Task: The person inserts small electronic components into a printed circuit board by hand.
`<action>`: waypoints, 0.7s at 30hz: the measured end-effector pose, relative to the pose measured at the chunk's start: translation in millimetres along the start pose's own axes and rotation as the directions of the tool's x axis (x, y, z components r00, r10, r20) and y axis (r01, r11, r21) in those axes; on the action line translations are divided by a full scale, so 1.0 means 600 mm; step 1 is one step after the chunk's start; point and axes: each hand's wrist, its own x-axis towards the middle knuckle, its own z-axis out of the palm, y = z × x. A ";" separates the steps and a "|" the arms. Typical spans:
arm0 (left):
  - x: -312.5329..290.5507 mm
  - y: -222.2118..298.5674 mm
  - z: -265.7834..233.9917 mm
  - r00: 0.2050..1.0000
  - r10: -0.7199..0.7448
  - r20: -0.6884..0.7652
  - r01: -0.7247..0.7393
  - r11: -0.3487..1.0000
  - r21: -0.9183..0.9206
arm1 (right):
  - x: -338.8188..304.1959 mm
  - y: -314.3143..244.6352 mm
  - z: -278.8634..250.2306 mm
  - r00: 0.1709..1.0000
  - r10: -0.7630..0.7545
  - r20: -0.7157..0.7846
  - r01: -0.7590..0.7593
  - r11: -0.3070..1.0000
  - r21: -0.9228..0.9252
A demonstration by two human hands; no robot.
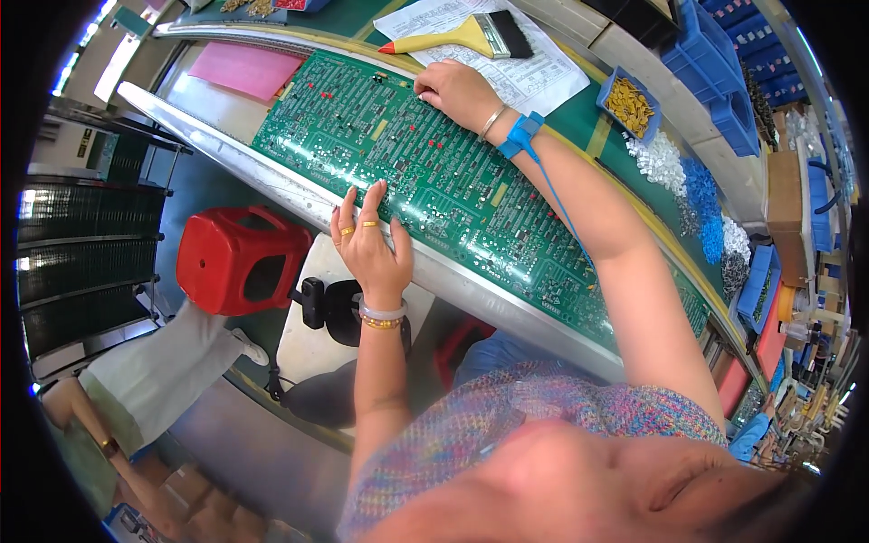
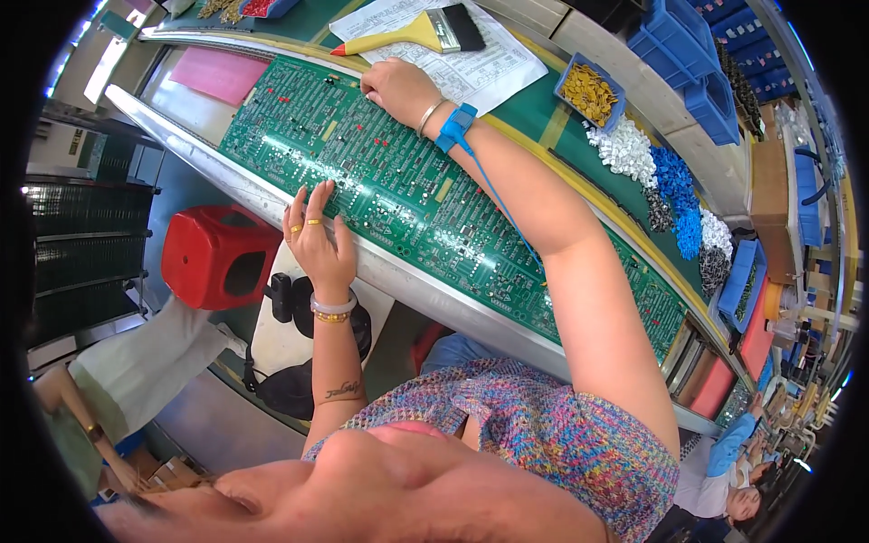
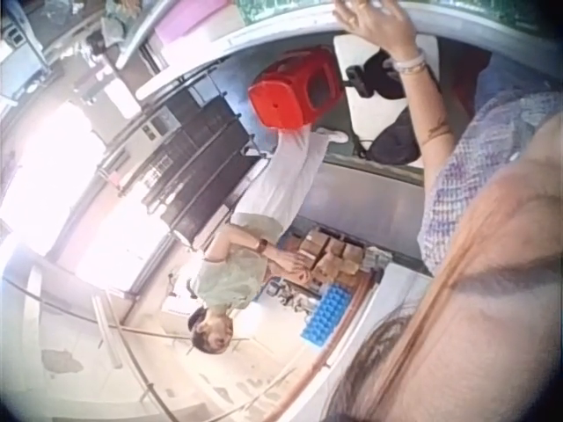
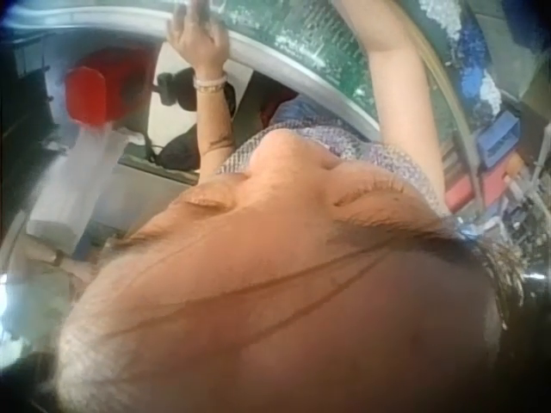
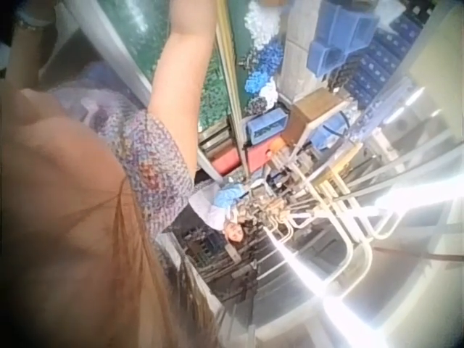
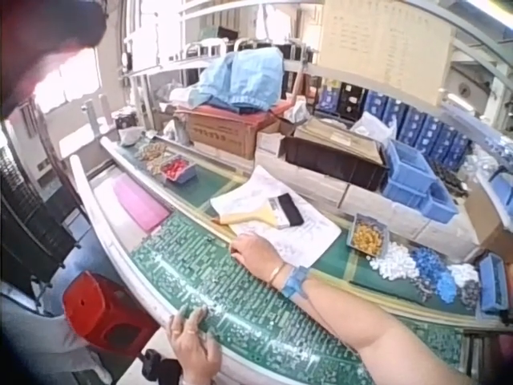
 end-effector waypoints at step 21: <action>0.016 -0.052 -0.008 0.977 0.211 -0.019 -0.210 0.976 0.052 | -0.147 -0.228 -0.129 0.961 -0.184 -0.208 0.169 0.982 -0.088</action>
